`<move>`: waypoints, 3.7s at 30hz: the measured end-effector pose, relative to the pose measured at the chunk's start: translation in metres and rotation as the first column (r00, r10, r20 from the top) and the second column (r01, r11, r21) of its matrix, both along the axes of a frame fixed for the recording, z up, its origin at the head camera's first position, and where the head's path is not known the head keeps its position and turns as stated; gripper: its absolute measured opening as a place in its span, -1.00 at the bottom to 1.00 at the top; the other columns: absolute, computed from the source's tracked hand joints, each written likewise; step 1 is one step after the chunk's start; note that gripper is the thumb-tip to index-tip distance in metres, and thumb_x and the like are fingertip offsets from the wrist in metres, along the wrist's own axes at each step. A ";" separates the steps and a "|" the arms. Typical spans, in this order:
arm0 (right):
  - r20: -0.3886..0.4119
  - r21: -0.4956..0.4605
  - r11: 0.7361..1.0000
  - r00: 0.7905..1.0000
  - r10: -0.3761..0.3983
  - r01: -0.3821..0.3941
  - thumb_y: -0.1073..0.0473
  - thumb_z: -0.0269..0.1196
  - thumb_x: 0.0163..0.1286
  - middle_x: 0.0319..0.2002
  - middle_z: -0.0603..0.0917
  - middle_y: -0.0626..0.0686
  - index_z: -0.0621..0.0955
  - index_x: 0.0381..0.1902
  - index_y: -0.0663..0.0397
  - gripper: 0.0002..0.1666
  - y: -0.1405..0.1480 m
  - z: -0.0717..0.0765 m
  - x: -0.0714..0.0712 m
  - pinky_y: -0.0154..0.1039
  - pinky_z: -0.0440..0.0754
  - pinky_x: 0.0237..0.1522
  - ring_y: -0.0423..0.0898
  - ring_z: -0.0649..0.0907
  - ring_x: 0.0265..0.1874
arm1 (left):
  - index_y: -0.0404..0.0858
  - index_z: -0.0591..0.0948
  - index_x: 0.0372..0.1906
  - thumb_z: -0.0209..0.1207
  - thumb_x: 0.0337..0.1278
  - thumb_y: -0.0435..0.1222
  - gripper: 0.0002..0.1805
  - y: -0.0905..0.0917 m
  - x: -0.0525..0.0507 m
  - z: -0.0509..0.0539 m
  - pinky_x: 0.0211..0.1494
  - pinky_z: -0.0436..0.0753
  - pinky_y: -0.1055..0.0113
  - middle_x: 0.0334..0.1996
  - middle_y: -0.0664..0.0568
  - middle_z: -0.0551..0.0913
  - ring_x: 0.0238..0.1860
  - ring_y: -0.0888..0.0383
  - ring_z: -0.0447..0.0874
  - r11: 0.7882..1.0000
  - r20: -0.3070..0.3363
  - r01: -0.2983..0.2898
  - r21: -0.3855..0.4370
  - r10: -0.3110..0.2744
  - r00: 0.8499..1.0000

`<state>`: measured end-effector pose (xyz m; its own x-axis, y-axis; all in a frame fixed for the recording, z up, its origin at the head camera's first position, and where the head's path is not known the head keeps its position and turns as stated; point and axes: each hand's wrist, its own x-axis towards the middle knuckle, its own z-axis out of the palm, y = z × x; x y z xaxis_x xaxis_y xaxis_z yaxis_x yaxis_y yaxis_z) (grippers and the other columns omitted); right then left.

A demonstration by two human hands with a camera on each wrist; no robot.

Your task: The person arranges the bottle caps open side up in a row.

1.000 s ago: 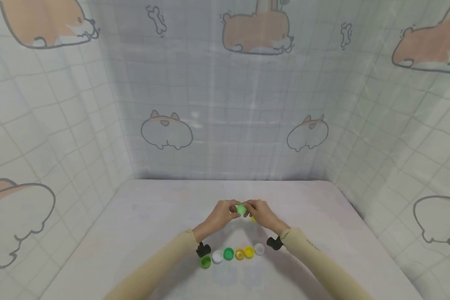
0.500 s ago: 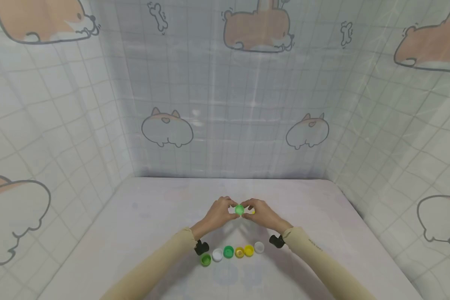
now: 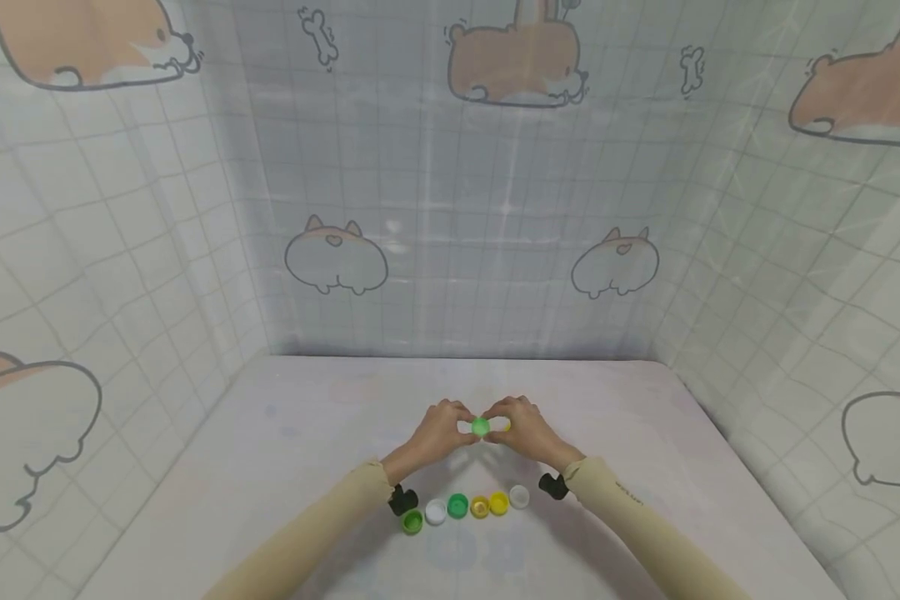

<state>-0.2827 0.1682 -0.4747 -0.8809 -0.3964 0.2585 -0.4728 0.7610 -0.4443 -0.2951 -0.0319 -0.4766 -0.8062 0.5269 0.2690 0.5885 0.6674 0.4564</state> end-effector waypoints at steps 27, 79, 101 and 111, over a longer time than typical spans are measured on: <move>0.076 0.234 0.972 0.996 -0.050 0.031 0.14 0.54 -0.06 0.07 0.61 0.22 0.74 -0.31 -0.09 -0.71 0.061 0.034 0.066 0.45 0.34 0.05 0.34 0.43 0.15 | -0.16 0.77 -0.20 0.38 -0.01 -0.04 -0.68 0.078 0.058 0.001 -0.11 0.35 0.24 -0.17 0.12 0.74 -0.17 0.12 0.55 0.992 0.008 0.081 -0.095 -0.081 0.997; 0.067 0.238 0.968 0.993 -0.099 0.080 0.00 0.48 0.07 -0.01 0.66 0.17 0.61 0.15 0.00 -0.35 0.045 0.026 0.011 0.06 0.57 -0.05 0.11 0.61 -0.10 | -0.29 0.62 0.06 0.25 0.18 -0.18 -0.61 0.062 -0.004 0.022 0.08 0.48 -0.11 -0.04 -0.11 0.69 -0.02 0.01 0.64 0.991 0.246 0.051 -0.122 -0.019 0.969; 0.216 0.242 0.964 0.962 -0.168 0.114 0.14 0.49 0.06 -0.10 0.69 0.10 0.63 0.06 0.06 -0.44 0.033 0.011 -0.016 0.00 0.57 -0.04 0.00 0.62 -0.11 | -0.23 0.71 -0.03 0.36 0.01 -0.30 -0.65 0.074 -0.027 -0.004 0.11 0.44 -0.12 -0.14 -0.01 0.73 -0.10 0.07 0.67 0.987 0.109 0.015 -0.157 0.002 0.994; 0.203 0.204 0.969 0.962 -0.182 0.140 0.29 0.44 0.08 -0.12 0.71 0.07 0.65 0.02 0.17 -0.52 0.028 -0.003 -0.020 -0.06 0.58 0.05 -0.03 0.64 -0.10 | -0.31 0.70 -0.06 0.31 0.02 -0.47 -0.70 0.078 -0.029 -0.010 -0.15 0.65 0.34 -0.18 -0.09 0.75 -0.22 0.13 0.70 0.996 0.182 0.007 -0.085 0.008 0.983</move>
<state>-0.3032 0.1966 -0.4780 -0.9635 -0.2674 -0.0118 -0.2447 0.8978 -0.3661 -0.3243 0.0457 -0.4864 -0.8378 0.5411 0.0721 0.5005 0.7087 0.4972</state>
